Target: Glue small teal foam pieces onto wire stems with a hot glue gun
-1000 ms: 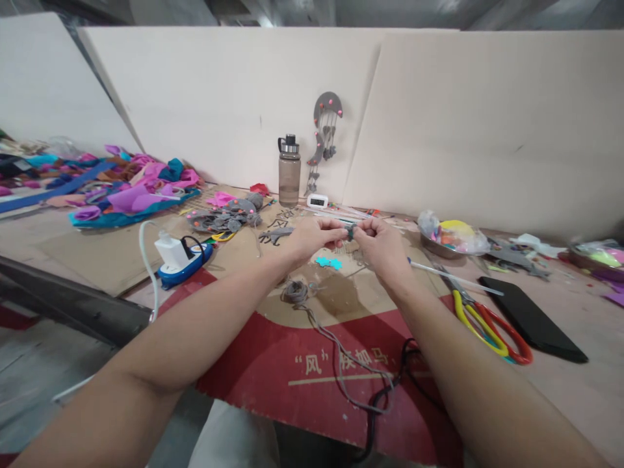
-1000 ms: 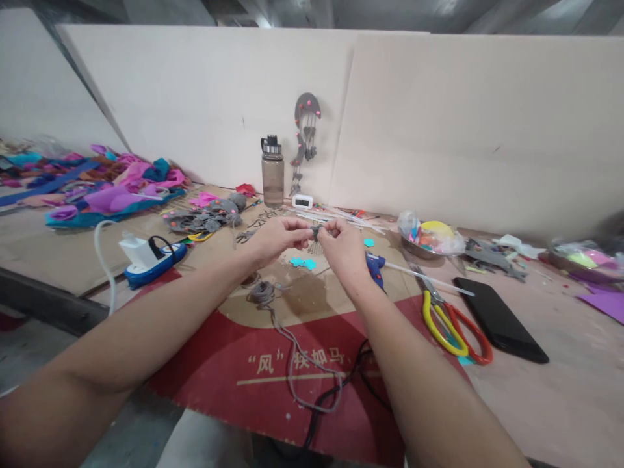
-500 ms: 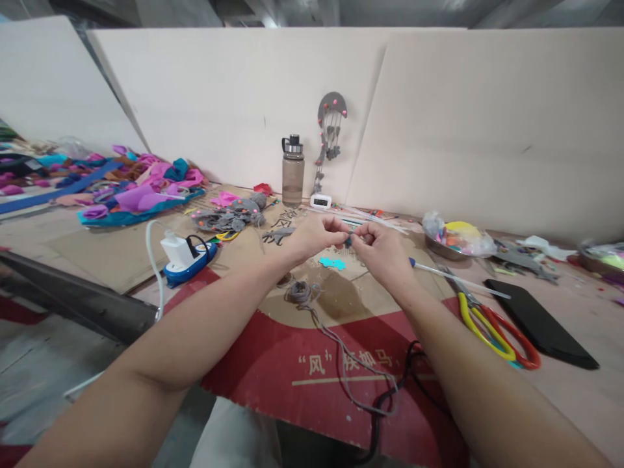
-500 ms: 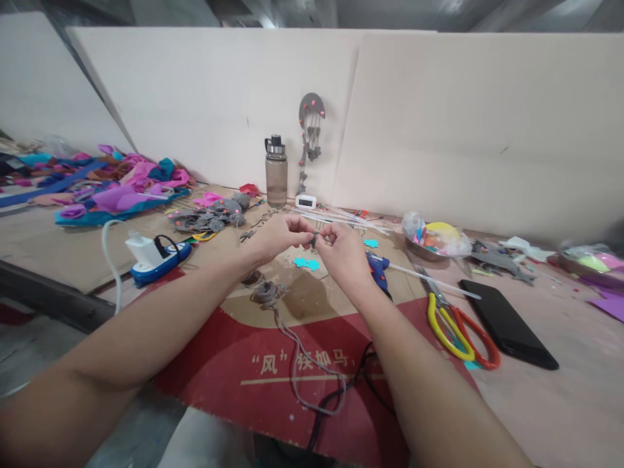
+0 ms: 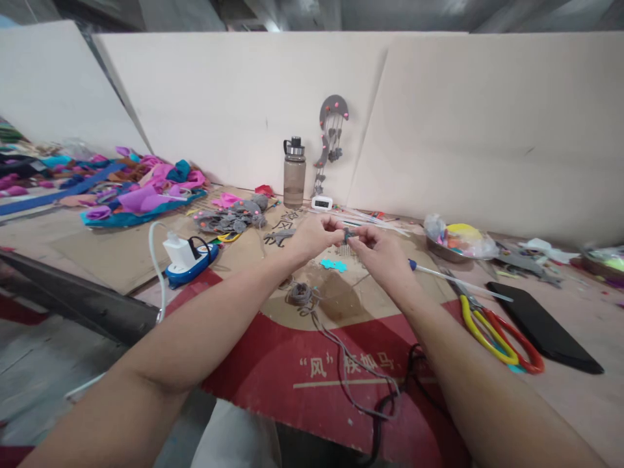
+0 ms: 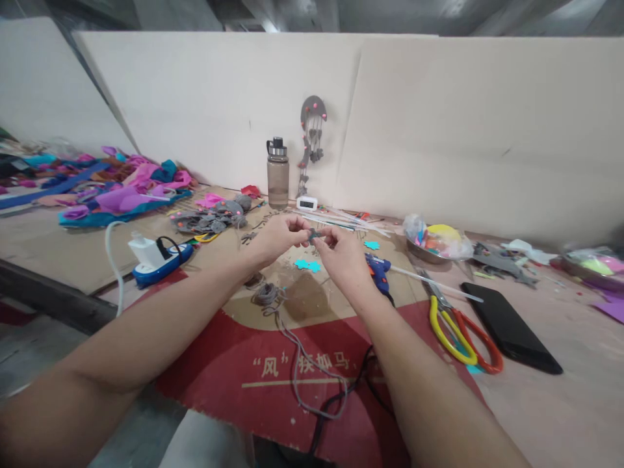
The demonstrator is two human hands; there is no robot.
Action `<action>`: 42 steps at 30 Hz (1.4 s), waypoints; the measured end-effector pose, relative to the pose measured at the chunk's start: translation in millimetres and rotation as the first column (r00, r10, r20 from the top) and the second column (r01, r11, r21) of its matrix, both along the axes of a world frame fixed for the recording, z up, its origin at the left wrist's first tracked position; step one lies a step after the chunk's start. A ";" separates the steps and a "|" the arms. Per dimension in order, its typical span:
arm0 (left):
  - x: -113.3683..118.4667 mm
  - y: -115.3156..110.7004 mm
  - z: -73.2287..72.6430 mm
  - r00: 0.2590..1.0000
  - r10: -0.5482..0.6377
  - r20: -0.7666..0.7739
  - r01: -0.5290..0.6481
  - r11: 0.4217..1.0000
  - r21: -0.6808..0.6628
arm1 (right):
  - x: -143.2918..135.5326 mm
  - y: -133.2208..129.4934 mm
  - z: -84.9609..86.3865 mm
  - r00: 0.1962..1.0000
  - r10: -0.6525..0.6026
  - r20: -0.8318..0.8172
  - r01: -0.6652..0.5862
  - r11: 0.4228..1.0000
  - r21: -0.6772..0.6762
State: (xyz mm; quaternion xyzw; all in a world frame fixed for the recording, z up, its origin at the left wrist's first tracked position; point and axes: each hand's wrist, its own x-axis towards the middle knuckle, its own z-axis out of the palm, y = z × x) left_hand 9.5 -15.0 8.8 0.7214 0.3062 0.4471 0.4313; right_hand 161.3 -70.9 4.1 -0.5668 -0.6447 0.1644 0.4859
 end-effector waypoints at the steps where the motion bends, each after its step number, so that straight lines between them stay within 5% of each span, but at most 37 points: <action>1: 0.3 -0.3 -0.2 1.000 -0.006 0.002 0.006 1.000 -0.008 | 0.1 -0.1 0.0 1.000 -0.013 0.007 0.013 1.000 0.004; 8: -6.9 3.7 5.7 0.962 -0.259 0.091 0.274 0.927 -0.256 | 8.2 -0.3 4.7 0.993 -0.034 -0.113 0.028 0.998 -0.054; 12: -15.1 3.7 12.4 0.957 -0.290 0.024 0.288 0.933 -0.218 | 7.8 -5.4 12.1 0.999 -0.033 0.032 0.035 0.996 -0.078; 17: -17.3 -4.1 18.1 0.960 -0.210 -0.184 0.210 0.978 -0.015 | 1.8 -11.0 17.9 0.975 -0.057 0.216 0.067 0.997 -0.037; 21: -14.2 -8.5 18.3 0.964 -0.176 -0.201 0.174 0.984 -0.027 | 0.4 -10.4 15.8 0.968 -0.037 0.249 0.039 0.999 -0.005; 31: -6.9 3.9 4.6 0.997 0.024 -0.080 -0.025 1.000 -0.007 | 3.4 -0.9 -6.5 0.998 0.003 0.057 -0.008 0.995 0.101; 37: -2.6 -0.2 6.9 0.995 0.013 0.096 -0.003 0.995 -0.099 | -4.3 -6.4 -5.3 0.992 -0.014 0.125 -0.001 0.993 0.122; 42: -3.8 9.5 5.5 0.956 0.076 0.283 -0.027 0.985 -0.170 | -11.9 -11.0 -6.4 0.957 0.172 0.232 -0.204 0.972 0.119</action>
